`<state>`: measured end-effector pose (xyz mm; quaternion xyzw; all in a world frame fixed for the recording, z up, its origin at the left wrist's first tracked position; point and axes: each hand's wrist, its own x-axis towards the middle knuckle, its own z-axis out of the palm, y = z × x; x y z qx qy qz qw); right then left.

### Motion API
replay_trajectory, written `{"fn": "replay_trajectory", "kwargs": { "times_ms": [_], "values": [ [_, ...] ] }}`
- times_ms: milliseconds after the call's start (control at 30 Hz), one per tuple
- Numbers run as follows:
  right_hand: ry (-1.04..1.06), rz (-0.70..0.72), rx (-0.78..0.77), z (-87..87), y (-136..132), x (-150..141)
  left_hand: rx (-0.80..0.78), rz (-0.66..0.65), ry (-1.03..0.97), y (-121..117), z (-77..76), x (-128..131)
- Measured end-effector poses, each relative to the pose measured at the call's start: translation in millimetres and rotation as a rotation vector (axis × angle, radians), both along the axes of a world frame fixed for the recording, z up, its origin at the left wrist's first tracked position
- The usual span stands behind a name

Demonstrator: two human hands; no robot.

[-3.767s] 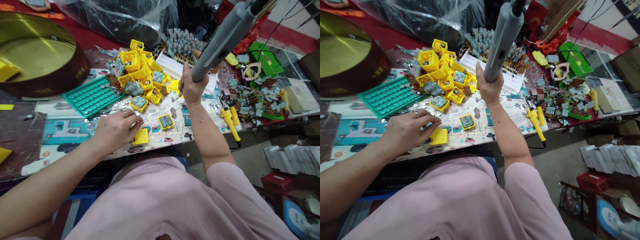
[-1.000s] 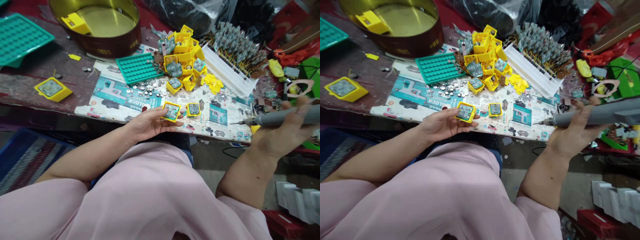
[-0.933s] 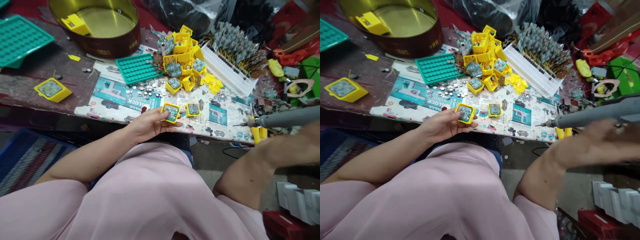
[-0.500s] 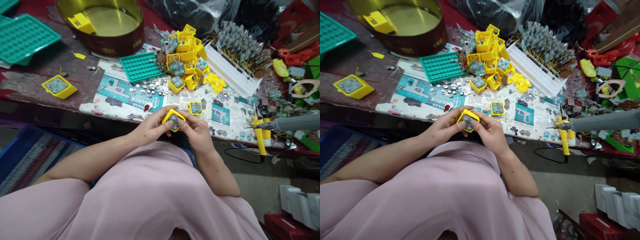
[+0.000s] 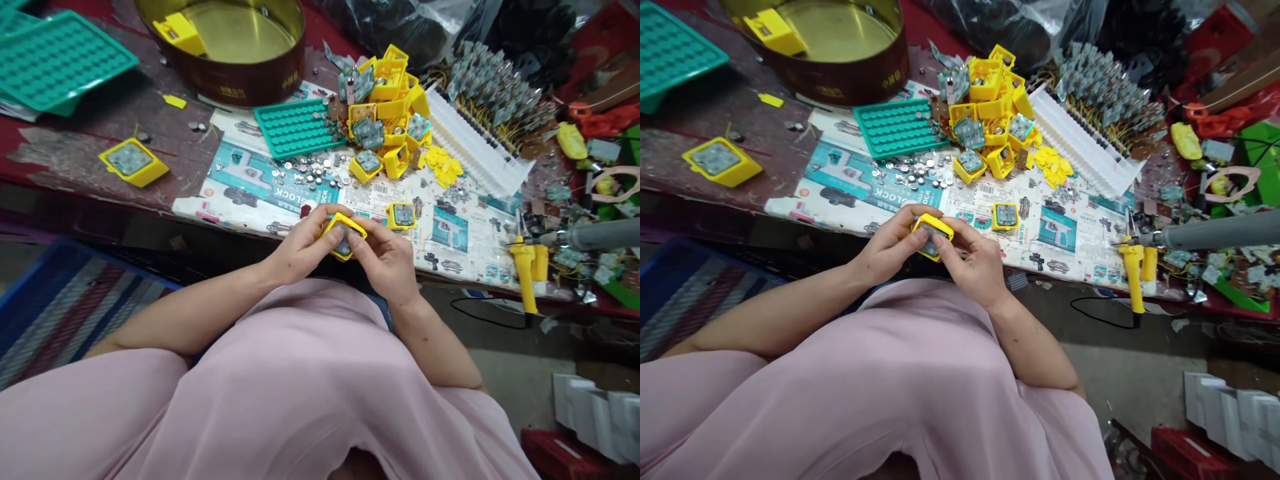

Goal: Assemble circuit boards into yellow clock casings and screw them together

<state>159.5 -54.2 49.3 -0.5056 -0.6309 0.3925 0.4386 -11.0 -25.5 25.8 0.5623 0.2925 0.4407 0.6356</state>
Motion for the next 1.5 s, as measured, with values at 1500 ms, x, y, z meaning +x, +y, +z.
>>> {"fn": "replay_trajectory", "kwargs": {
  "times_ms": [1500],
  "values": [
    [-0.333, -0.015, 0.313, 24.5, 10, 0, 0.669, 0.166, 0.462, 0, -8.2, -10]
  ]
}}
